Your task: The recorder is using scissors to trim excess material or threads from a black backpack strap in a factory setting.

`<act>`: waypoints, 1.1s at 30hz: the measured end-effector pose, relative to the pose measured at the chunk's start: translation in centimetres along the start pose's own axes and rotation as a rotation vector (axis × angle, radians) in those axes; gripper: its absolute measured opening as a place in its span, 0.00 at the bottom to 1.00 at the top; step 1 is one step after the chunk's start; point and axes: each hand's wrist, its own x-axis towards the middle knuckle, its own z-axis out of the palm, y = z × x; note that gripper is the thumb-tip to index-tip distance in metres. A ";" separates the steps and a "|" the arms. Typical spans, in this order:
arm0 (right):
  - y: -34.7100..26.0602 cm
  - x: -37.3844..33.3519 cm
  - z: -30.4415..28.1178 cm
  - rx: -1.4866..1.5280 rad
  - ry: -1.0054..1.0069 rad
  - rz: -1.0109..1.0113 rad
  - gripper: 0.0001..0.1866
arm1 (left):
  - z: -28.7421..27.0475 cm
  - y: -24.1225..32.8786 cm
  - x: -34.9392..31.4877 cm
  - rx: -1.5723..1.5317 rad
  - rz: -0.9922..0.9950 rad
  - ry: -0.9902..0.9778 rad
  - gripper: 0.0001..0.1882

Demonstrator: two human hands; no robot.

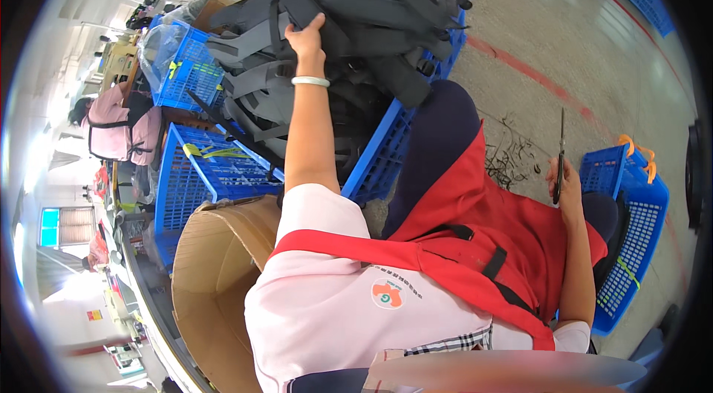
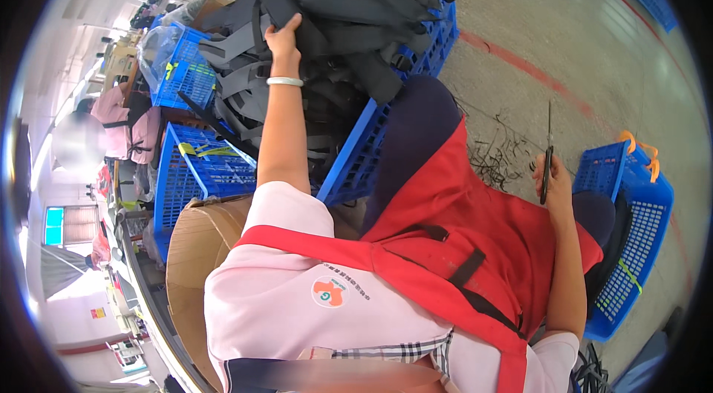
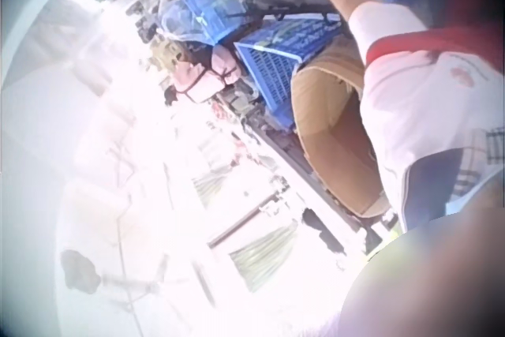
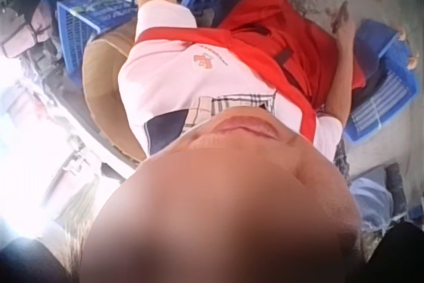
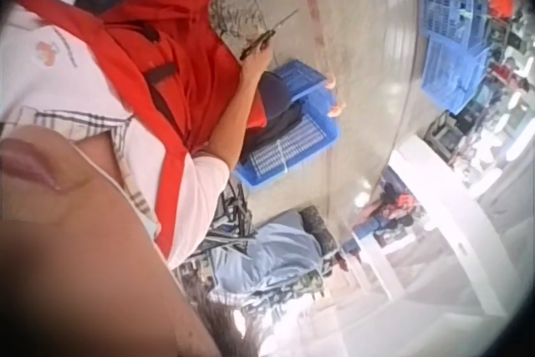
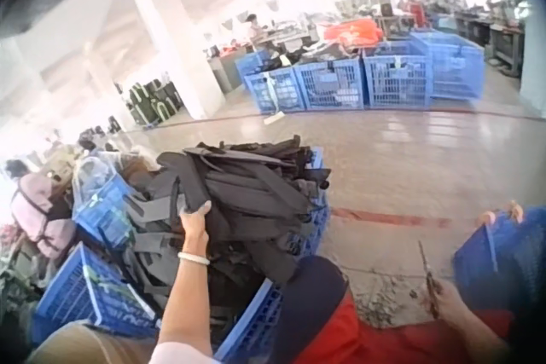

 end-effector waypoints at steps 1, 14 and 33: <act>0.4 -0.1 -0.6 -0.029 0.010 -0.018 0.14 | 0.8 0.6 -0.7 -0.236 -0.167 -0.137 0.34; -5.8 -2.3 3.8 -0.079 -0.070 -0.225 0.14 | 1.7 4.6 -32.5 -0.685 -0.640 -1.141 0.25; -5.4 -8.9 4.4 -0.293 -0.119 -0.203 0.16 | 5.5 9.0 -31.7 -0.778 -0.534 -1.045 0.09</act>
